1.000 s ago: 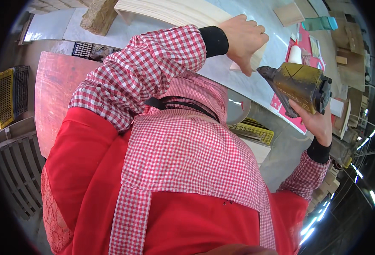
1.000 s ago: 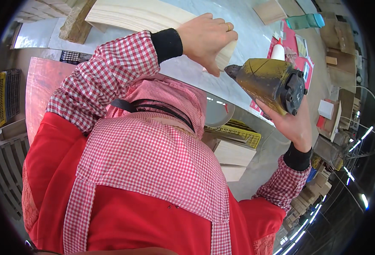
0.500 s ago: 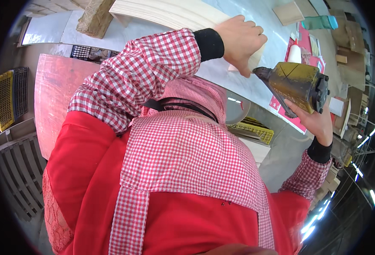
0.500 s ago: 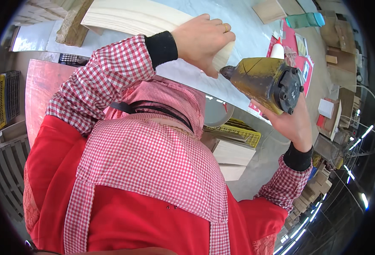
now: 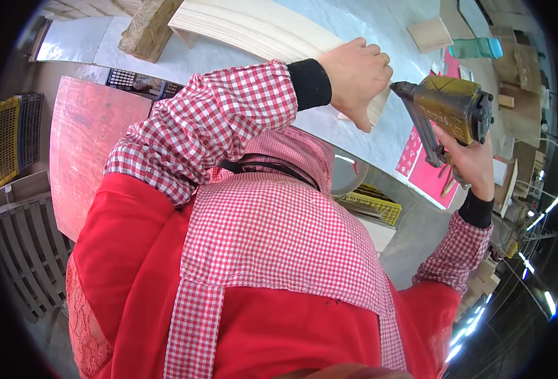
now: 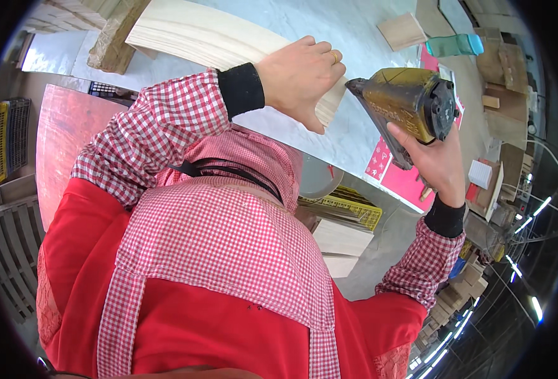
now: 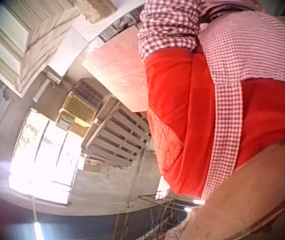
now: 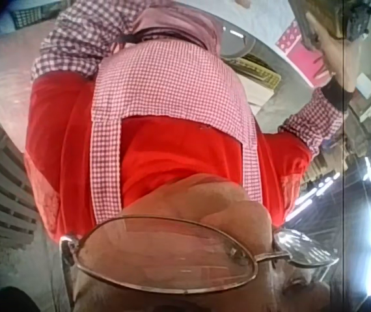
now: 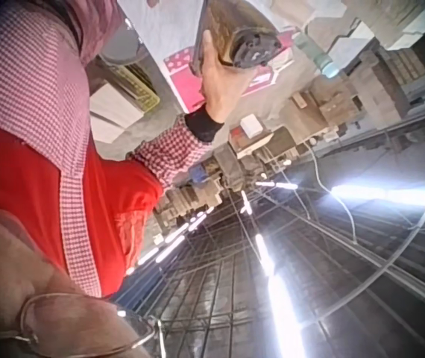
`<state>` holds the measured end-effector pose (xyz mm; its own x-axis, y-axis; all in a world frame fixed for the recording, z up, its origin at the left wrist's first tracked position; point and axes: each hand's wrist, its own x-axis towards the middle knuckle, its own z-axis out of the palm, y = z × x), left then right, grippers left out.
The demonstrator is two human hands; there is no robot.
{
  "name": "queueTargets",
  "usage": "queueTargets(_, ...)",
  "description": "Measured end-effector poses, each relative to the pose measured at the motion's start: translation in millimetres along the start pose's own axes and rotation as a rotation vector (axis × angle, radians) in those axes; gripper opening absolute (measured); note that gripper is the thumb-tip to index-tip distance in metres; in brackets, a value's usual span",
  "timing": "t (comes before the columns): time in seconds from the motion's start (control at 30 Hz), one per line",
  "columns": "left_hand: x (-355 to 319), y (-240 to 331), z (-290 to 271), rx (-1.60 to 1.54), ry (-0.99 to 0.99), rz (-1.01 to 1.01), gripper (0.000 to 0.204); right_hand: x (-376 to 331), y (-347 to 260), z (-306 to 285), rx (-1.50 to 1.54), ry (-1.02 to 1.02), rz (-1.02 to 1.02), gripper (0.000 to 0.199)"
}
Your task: Assembling small wooden boxes by applying glue to the joints and securing them with a pneumatic nail gun.
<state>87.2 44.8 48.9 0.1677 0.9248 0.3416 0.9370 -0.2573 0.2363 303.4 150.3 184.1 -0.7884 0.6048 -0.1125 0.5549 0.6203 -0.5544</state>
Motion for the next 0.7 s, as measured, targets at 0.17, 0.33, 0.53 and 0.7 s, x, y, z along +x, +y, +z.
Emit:
queueTargets(0.17,-2.5,2.2,2.4,0.001,0.018,0.005,0.075,1.5,2.1,-4.0,-0.003,-0.058,0.05,0.045)
queueTargets(0.33,-4.8,3.7,2.2,-0.006,0.012,0.009,0.075,2.2,3.2,-4.7,0.01,-0.071,0.077,0.045)
queueTargets(0.53,-5.9,2.2,-2.5,-0.009,-0.021,0.01,0.081,8.1,-1.5,-7.2,0.004,-0.127,0.152,0.045)
queueTargets(0.7,7.8,-13.2,3.3,-0.022,0.018,0.033,0.082,2.3,38.7,-11.7,0.082,0.053,0.156,0.046)
